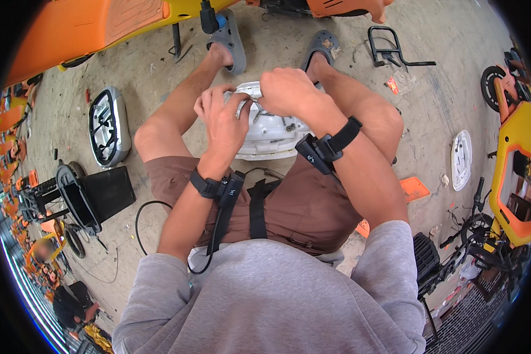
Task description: The person sits on the floor and uses a screwdriver to attach metal rods and screws to a white plastic motorcycle part. They pick up individual screws and tighten them into pre-drilled holes in the plastic housing.
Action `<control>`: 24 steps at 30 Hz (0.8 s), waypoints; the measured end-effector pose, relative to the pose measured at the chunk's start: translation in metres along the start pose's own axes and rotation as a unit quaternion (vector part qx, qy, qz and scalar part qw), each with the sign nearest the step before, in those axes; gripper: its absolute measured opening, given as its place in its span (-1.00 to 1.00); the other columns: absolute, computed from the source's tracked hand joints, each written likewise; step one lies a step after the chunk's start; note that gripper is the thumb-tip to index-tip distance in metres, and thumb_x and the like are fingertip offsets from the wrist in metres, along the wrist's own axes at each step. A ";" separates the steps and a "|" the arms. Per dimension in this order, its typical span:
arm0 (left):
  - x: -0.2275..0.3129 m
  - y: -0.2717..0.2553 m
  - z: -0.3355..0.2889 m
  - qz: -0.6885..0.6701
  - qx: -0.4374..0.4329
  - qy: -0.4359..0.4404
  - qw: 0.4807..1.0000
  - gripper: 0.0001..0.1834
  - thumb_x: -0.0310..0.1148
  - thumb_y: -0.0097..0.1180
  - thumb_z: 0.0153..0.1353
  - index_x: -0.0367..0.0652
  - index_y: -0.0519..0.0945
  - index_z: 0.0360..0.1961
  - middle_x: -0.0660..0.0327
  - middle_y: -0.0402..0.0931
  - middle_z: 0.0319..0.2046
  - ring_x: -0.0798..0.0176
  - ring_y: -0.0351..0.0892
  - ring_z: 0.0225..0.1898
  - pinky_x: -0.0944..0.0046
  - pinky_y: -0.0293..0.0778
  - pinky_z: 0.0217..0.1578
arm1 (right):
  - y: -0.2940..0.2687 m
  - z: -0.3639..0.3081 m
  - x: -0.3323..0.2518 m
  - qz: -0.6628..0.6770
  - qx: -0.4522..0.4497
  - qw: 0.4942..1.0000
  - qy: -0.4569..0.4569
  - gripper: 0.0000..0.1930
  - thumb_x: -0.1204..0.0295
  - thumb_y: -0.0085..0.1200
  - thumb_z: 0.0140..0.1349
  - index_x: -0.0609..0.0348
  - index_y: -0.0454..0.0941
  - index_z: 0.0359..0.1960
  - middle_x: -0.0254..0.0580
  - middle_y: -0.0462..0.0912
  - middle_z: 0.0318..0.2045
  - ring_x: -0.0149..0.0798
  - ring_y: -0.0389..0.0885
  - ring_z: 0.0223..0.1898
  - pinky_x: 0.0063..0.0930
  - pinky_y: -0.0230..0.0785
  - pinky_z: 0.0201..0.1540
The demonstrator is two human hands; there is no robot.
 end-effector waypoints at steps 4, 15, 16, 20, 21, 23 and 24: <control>-0.022 0.027 -0.008 -0.138 -0.130 -0.182 0.965 -0.84 -0.50 0.27 0.08 -0.20 0.62 -0.27 0.16 0.63 -0.31 0.18 0.58 -0.27 0.18 0.42 -0.14 | 0.004 0.000 -0.004 0.034 -0.040 0.999 -0.005 -0.80 0.44 0.09 -0.01 0.31 0.67 -0.42 0.12 0.68 -0.38 0.10 0.67 -0.27 -0.15 0.52 -0.18; -0.025 0.033 -0.008 -0.206 -0.111 -0.151 0.960 -0.69 -0.48 0.25 0.10 -0.26 0.56 -0.10 0.07 0.59 -0.21 0.16 0.60 -0.22 0.20 0.48 -0.18 | 0.012 -0.002 -0.004 0.071 -0.100 0.992 -0.030 -0.79 0.45 0.02 0.03 0.29 0.67 -0.40 0.16 0.66 -0.41 0.15 0.63 -0.30 -0.06 0.47 -0.21; -0.029 0.035 -0.011 -0.227 -0.104 -0.158 0.955 -0.69 -0.50 0.25 0.08 -0.27 0.56 -0.11 0.06 0.58 -0.20 0.11 0.58 -0.23 0.17 0.48 -0.18 | 0.015 0.001 -0.005 0.071 -0.106 0.991 -0.038 -0.79 0.44 0.03 0.04 0.29 0.67 -0.39 0.15 0.67 -0.39 0.13 0.64 -0.28 -0.08 0.48 -0.20; -0.025 0.039 -0.012 -0.256 -0.114 -0.153 0.948 -0.63 -0.53 0.22 0.07 -0.27 0.53 -0.04 0.04 0.56 -0.19 0.04 0.56 -0.18 0.15 0.49 -0.13 | 0.029 0.004 -0.004 0.100 -0.096 0.989 -0.051 -0.77 0.44 0.01 0.06 0.23 0.69 -0.33 0.13 0.67 -0.41 0.13 0.64 -0.30 -0.08 0.48 -0.18; -0.022 0.038 -0.011 -0.248 -0.116 -0.139 0.952 -0.61 -0.53 0.21 0.09 -0.25 0.52 0.00 0.06 0.58 -0.17 0.10 0.58 -0.16 0.18 0.49 -0.13 | 0.027 0.003 -0.004 0.113 -0.084 0.989 -0.052 -0.75 0.46 -0.02 0.06 0.21 0.69 -0.30 0.13 0.66 -0.43 0.15 0.63 -0.33 -0.05 0.47 -0.18; -0.016 0.035 -0.010 -0.229 -0.120 -0.113 0.959 -0.56 -0.53 0.18 0.13 -0.23 0.49 0.08 0.08 0.61 -0.13 0.21 0.60 -0.11 0.24 0.49 -0.14 | 0.014 0.004 0.001 0.117 -0.042 0.992 -0.016 -0.74 0.46 -0.02 0.07 0.19 0.69 -0.28 0.12 0.66 -0.44 0.16 0.63 -0.33 -0.06 0.47 -0.17; -0.018 0.035 -0.011 -0.236 -0.119 -0.123 0.957 -0.54 -0.53 0.19 0.14 -0.23 0.47 0.11 0.07 0.61 -0.13 0.19 0.61 -0.11 0.24 0.49 -0.13 | 0.007 0.004 0.003 0.119 -0.021 0.993 0.002 -0.74 0.45 -0.02 0.07 0.18 0.69 -0.27 0.12 0.66 -0.45 0.16 0.63 -0.34 -0.06 0.47 -0.16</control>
Point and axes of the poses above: each hand's wrist, its own z-axis towards the middle knuckle, its own y-axis out of the palm, x = y × z, the point moved 8 cm from there along z, towards the middle knuckle
